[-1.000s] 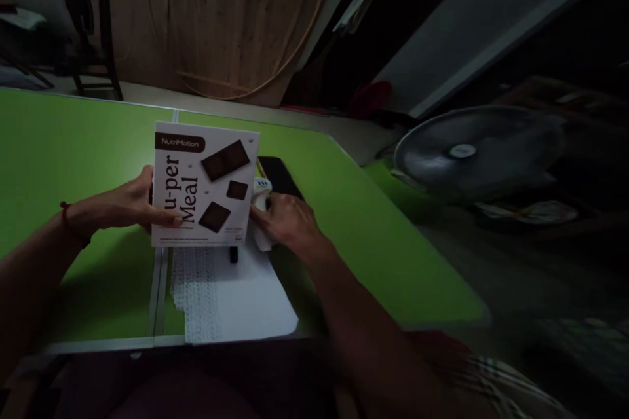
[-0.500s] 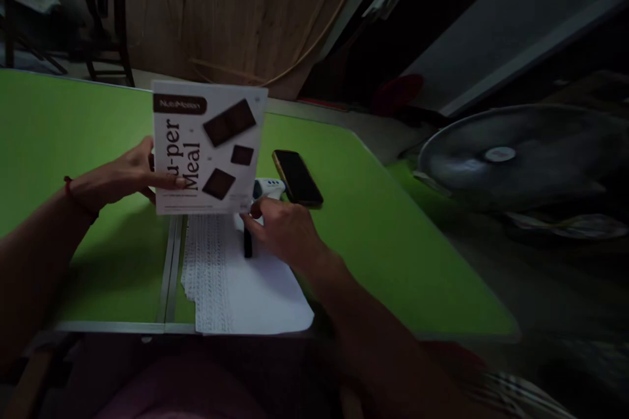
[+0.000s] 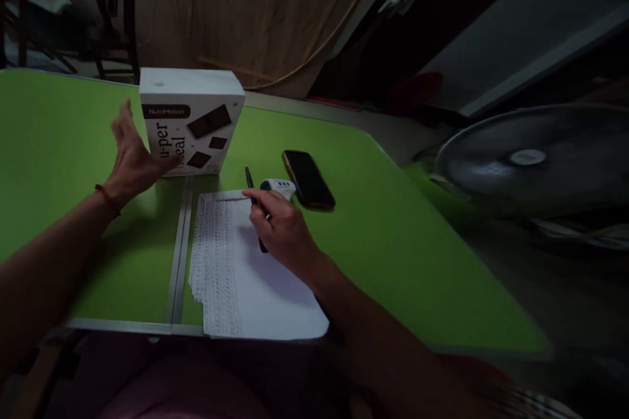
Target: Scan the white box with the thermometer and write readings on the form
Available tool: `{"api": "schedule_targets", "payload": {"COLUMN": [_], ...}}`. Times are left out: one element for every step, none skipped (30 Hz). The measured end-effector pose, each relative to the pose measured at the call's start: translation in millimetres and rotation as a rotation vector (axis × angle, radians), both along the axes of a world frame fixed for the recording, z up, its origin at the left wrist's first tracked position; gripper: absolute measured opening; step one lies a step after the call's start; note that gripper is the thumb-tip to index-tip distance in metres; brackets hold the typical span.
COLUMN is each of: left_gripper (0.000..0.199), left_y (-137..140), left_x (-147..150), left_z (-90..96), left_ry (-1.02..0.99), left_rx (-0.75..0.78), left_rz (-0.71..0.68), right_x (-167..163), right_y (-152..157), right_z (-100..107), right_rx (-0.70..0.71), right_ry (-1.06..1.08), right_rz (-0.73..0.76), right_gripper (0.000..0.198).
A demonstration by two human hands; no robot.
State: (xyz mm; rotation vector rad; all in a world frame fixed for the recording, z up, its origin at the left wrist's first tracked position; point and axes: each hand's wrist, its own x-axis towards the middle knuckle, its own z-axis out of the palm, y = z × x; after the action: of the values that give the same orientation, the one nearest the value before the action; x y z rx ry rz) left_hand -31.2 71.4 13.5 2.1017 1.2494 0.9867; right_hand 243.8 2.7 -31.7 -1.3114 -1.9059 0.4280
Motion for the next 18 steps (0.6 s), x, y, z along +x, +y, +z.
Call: {"api": "schedule_targets", "payload": {"left_gripper": [0.088, 0.087, 0.083, 0.073, 0.059, 0.043, 0.030, 0.027, 0.037, 0.048, 0.057, 0.063, 0.065, 0.065, 0.065, 0.065, 0.067, 0.068], "left_y": [-8, -18, -28, -38, -48, -57, -64, -71, -75, -78, -80, -80, -80, -80, -80, -79, -79, -79], "left_x": [7, 16, 25, 35, 45, 55, 63, 71, 76, 80, 82, 83, 83, 83, 82, 81, 81, 80], "left_z": [3.5, 6.3, 7.8, 7.6, 5.6, 2.1, -2.5, -7.6, -12.7, -17.3, -21.2, -24.1, -26.1, -27.3, -27.9, -28.0, -28.0, -27.9], "left_ry": [0.071, 0.120, 0.172, 0.223, 0.267, 0.334, 0.406, 0.486, 0.553, 0.594, 0.626, 0.642, 0.646, 0.645, 0.639, 0.635, 0.634, 0.634], "left_rx": [0.167, 0.312, 0.397, 0.443, 0.466, 0.455, 0.401, 0.322, 0.287, 0.266, 0.240, 0.225, 0.209, 0.191, 0.178, 0.166, 0.155, 0.149], "left_rz": [0.201, 0.361, 0.425, 0.406, 0.314, 0.139, -0.040, -0.172, -0.272, -0.347, -0.403, -0.437, -0.454, -0.460, -0.456, -0.452, -0.448, -0.444], "right_x": [-1, -3, -4, -5, -6, -6, -6, -6, -7, -7, -8, -8, -10, -11, -12, -13, -13, -14], "right_y": [0, 1, 1, 2, 2, 3, 4, 4, 4, 4, 4, 3, 1, 0, -2, -4, -5, -7], "right_z": [2, 4, 4, 4, 4, 3, 2, 1, 1, 1, 1, 1, 2, 2, 1, 1, 0, -2], "right_rx": [-0.031, -0.074, -0.118, -0.155, -0.178, -0.187, -0.183, -0.168, -0.144, -0.114, -0.081, -0.053, -0.042, -0.054, -0.087, -0.130, -0.177, -0.218], "right_ry": [0.124, 0.243, 0.352, 0.445, 0.518, 0.569, 0.598, 0.615, 0.626, 0.637, 0.649, 0.665, 0.682, 0.696, 0.708, 0.720, 0.731, 0.741], "right_rz": [0.016, 0.029, 0.038, 0.050, 0.063, 0.075, 0.081, 0.076, 0.063, 0.044, 0.020, -0.008, -0.030, -0.038, -0.036, -0.027, -0.014, -0.004], "right_gripper": [0.032, 0.033, 0.034, 0.036, 0.037, 0.038, 0.039, 0.039, 0.039, 0.039, 0.039, 0.038, 0.036, 0.032, 0.028, 0.025, 0.022, 0.022]}}
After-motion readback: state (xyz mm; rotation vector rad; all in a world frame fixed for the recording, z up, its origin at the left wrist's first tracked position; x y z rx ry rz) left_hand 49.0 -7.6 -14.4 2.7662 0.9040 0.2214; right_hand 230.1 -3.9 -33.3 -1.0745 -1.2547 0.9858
